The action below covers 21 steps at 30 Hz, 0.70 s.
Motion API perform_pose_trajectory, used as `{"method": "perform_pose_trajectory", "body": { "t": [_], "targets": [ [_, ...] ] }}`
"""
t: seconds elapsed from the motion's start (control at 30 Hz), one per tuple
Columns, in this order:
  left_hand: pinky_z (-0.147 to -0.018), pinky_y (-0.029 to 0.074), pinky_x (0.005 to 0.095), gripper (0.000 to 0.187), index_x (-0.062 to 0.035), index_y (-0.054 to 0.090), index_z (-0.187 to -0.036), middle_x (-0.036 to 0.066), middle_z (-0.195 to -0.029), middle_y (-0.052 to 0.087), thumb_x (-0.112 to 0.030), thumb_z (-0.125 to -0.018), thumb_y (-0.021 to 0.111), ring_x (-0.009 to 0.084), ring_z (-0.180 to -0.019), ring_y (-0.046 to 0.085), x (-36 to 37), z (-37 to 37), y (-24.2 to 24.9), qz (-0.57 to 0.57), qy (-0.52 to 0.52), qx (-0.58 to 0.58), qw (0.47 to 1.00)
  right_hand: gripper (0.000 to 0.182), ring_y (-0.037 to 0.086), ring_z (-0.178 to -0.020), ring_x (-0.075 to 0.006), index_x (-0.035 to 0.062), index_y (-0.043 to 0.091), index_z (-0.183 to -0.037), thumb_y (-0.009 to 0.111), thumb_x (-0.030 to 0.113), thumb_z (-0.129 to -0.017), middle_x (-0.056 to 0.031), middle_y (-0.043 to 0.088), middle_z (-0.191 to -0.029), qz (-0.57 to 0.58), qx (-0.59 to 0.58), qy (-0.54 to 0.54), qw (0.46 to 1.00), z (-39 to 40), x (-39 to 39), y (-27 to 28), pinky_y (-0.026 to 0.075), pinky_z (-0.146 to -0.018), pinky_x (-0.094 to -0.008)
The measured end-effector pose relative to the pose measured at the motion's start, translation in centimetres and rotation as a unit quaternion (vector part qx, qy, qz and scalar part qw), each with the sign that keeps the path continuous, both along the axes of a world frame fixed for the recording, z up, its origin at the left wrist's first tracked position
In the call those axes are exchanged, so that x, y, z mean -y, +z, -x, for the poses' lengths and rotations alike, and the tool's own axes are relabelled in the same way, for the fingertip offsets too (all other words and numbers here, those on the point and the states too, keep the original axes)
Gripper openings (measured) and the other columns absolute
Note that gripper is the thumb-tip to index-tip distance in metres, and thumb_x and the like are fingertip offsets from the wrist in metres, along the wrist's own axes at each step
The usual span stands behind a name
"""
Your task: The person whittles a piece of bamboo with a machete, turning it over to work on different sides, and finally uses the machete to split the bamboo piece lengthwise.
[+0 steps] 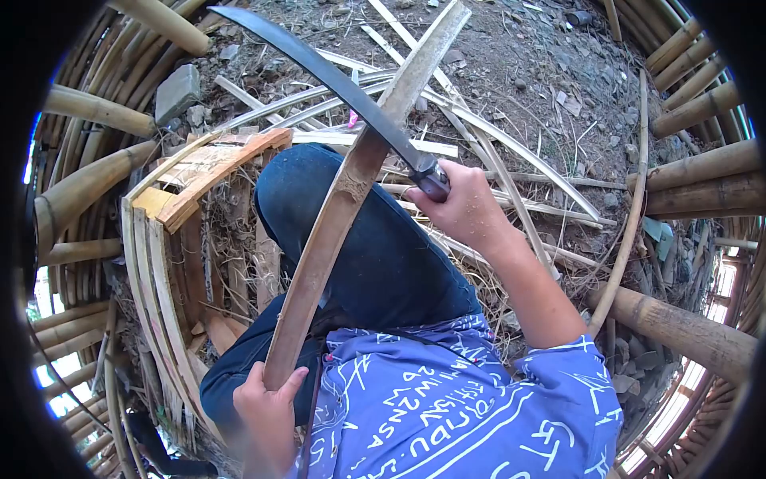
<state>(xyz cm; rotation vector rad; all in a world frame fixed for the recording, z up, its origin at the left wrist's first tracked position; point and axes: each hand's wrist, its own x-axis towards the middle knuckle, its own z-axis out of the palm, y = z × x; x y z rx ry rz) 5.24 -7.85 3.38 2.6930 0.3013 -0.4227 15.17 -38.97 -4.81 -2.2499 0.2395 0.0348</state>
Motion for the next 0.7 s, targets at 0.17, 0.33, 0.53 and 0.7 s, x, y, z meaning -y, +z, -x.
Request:
{"method": "perform_pose_trajectory", "body": {
  "t": [0.17, 0.33, 0.53, 0.7],
  "targets": [
    [-0.045, 0.034, 0.0404, 0.052, 0.0009, 0.042, -0.061, 0.02, -0.048, 0.042, -0.033, -0.067, 0.081, 0.041, -0.048, 0.04, 0.0, -0.3, -0.1, 0.009, -0.001, -0.006, 1.0, 0.026, 0.045, -0.052, -0.0107, 0.0007, 0.054, -0.085, 0.065, 0.024, -0.086, -0.0035, 0.057, -0.065, -0.132, -0.05, 0.036, 0.989, 1.2, -0.4, 0.2, 0.041, -0.049, -0.0284],
    [-0.045, 0.034, 0.0401, 0.052, 0.0009, 0.041, -0.061, 0.02, -0.048, 0.041, -0.033, -0.067, 0.081, 0.0407, -0.048, 0.039, -0.1, -0.6, 0.2, 0.006, -0.015, 0.009, 1.0, 0.032, 0.051, -0.052, -0.009, 0.0018, 0.052, -0.093, 0.052, 0.034, -0.095, -0.0009, 0.052, -0.064, -0.211, -0.069, 0.047, 0.974, 1.5, 0.8, -1.5, 0.042, -0.049, -0.0253],
    [-0.045, 0.034, 0.0402, 0.051, 0.0008, 0.041, -0.061, 0.02, -0.048, 0.041, -0.031, -0.068, 0.081, 0.0404, -0.048, 0.039, -0.2, -0.8, 0.1, 0.014, -0.023, 0.029, 0.999, 0.041, 0.051, -0.051, -0.0249, -0.0012, 0.054, -0.092, 0.056, 0.04, -0.091, -0.0128, 0.049, -0.057, 0.04, 0.035, 0.043, 0.998, 1.3, 1.0, -1.1, 0.038, -0.05, -0.0373],
    [-0.045, 0.033, 0.0401, 0.05, 0.0005, 0.041, -0.061, 0.019, -0.048, 0.041, -0.029, -0.068, 0.081, 0.04, -0.047, 0.039, -0.2, -0.4, -0.5, 0.033, -0.018, 0.028, 0.999, 0.043, 0.051, -0.052, -0.0301, -0.0013, 0.052, -0.085, 0.058, 0.041, -0.09, -0.0153, 0.051, -0.059, -0.061, 0.048, 0.04, 0.996, 2.4, 0.4, -1.3, 0.039, -0.051, -0.0373]
  ]
}}
